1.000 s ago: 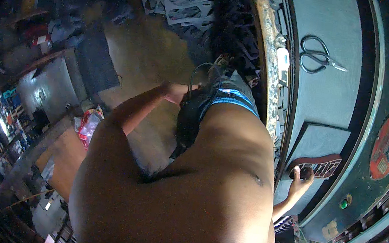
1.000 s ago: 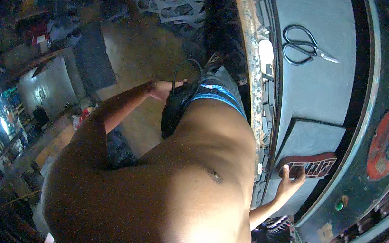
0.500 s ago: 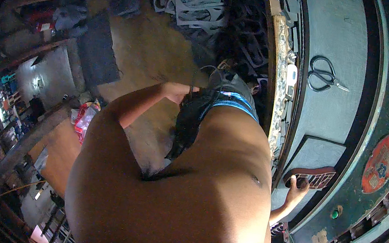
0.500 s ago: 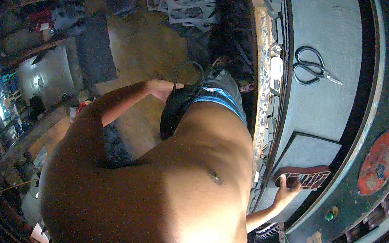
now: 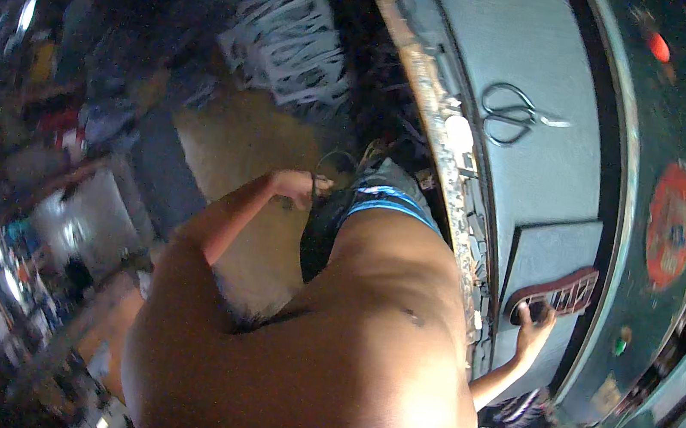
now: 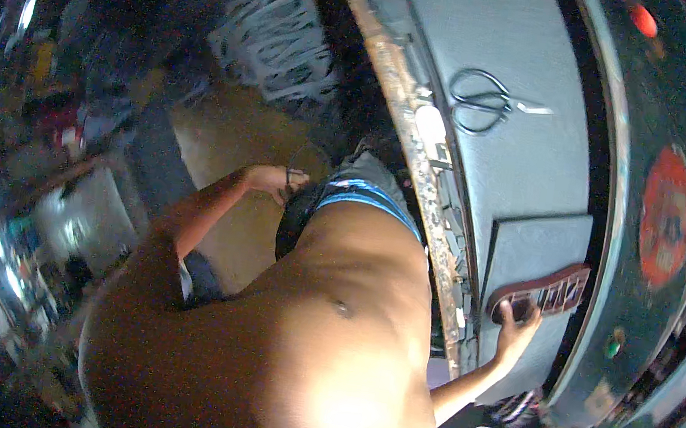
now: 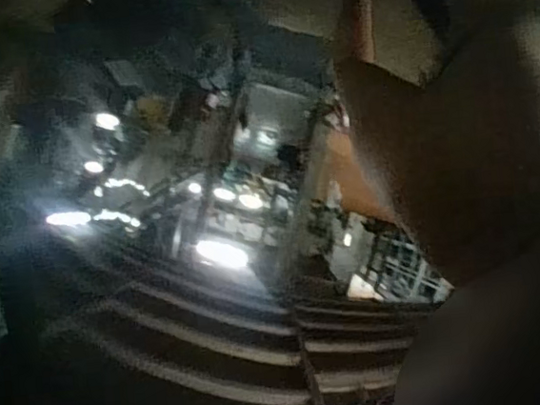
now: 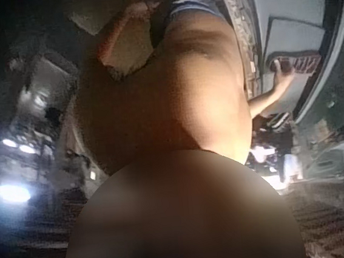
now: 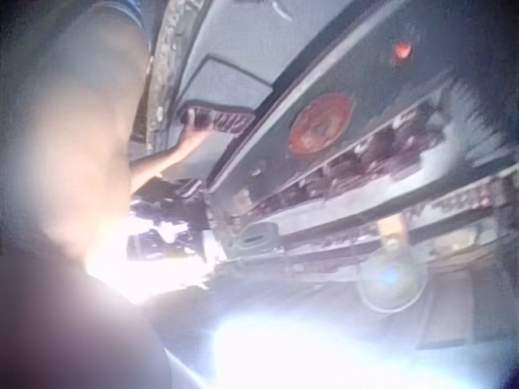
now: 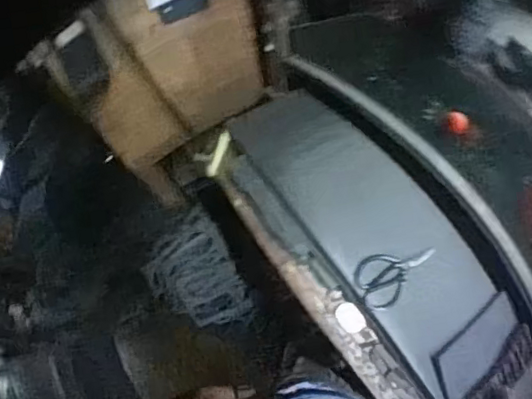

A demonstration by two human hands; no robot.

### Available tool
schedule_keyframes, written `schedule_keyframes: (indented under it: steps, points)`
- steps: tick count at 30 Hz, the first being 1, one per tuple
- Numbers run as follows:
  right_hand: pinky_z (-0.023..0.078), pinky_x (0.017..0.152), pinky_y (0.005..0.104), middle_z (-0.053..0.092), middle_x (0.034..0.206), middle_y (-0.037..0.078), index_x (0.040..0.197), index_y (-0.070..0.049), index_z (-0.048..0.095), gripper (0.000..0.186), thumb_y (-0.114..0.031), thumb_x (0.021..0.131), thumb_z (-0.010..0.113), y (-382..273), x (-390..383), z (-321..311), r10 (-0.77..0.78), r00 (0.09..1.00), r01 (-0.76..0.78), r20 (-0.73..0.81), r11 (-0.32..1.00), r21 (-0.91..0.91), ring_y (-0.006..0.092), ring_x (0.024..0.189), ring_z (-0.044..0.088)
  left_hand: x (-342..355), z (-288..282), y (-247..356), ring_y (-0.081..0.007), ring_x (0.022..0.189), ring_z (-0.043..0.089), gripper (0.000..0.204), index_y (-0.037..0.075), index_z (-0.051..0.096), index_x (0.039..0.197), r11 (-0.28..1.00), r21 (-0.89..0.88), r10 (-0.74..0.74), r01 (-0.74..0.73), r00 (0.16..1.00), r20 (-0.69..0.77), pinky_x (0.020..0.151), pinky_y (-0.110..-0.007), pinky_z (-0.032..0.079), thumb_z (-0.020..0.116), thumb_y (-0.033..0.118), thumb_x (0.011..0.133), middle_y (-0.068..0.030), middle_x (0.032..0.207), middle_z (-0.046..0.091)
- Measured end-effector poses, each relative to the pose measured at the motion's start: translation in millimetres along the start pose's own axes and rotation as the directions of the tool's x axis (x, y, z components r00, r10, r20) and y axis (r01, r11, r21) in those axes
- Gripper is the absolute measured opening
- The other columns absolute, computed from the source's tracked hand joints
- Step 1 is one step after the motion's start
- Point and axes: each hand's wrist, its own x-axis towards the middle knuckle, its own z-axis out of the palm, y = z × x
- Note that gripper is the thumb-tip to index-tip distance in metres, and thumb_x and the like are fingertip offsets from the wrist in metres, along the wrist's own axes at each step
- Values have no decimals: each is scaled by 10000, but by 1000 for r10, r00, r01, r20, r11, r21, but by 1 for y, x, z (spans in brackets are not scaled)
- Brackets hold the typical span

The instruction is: The person repeatedly places a red sandal template on a gray rubber sheet, cuts around the template with scissors, and stacks the cut pieces. The person also handles a stack of gray rubber sheets and places them on the machine.

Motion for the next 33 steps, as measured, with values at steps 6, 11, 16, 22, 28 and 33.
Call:
schedule_keyframes:
  steps: [6, 11, 16, 22, 28, 33]
  points:
    - [501, 984, 448, 631, 1188, 198, 1222, 10, 630, 618, -128, 679, 890, -16, 0, -4, 3, 1000, -4, -6, 999, -49, 371, 1116, 632, -18, -123, 124, -139, 776, 641, 385, 36, 675, 1084, 938, 185, -203, 294, 896, -395, 717, -311, 528, 561, 398, 1015, -28, 890, 684]
    - [399, 1026, 496, 639, 1260, 153, 1272, -61, 598, 779, -254, 594, 930, -27, -3, 14, 64, 994, -88, -83, 940, -329, 351, 1222, 581, -8, -94, 302, -164, 756, 624, 440, -33, 653, 940, 932, 360, 197, -32, 879, -433, 766, -313, 515, 471, 336, 1096, -71, 806, 662]
    - [447, 965, 452, 695, 1141, 196, 1181, -11, 649, 663, -285, 639, 917, -32, -2, -2, -27, 998, 22, -49, 994, -104, 379, 1086, 632, 37, 36, 416, -159, 798, 648, 343, -24, 626, 1074, 699, 658, 468, -282, 876, -122, 780, -322, 522, 471, 281, 1094, -89, 849, 681]
    - [524, 764, 409, 644, 861, 141, 1031, 25, 612, 573, -272, 650, 920, -93, -36, 13, 100, 988, -48, -114, 920, 390, 271, 816, 637, 59, 168, 428, -210, 937, 682, 292, -14, 618, 1161, 698, 640, 298, -320, 943, 147, 852, -350, 531, 575, 250, 1044, -174, 962, 711]
    - [497, 790, 389, 613, 894, 103, 1065, 1, 609, 580, -277, 661, 920, -129, -55, 22, 188, 967, -76, -173, 859, 507, 243, 861, 573, 86, 225, 396, -205, 968, 693, 356, -89, 589, 1204, 857, 190, 429, -479, 867, 253, 851, -362, 572, 572, 236, 1060, -119, 1060, 711]
    - [496, 832, 419, 645, 915, 131, 1104, 9, 613, 639, -313, 656, 935, -130, -58, 21, 216, 969, -111, -121, 815, 569, 286, 935, 577, 95, 210, 384, -174, 992, 691, 357, -63, 597, 1235, 938, 130, 275, -320, 920, 278, 808, -330, 613, 538, 250, 1075, -124, 1133, 699]
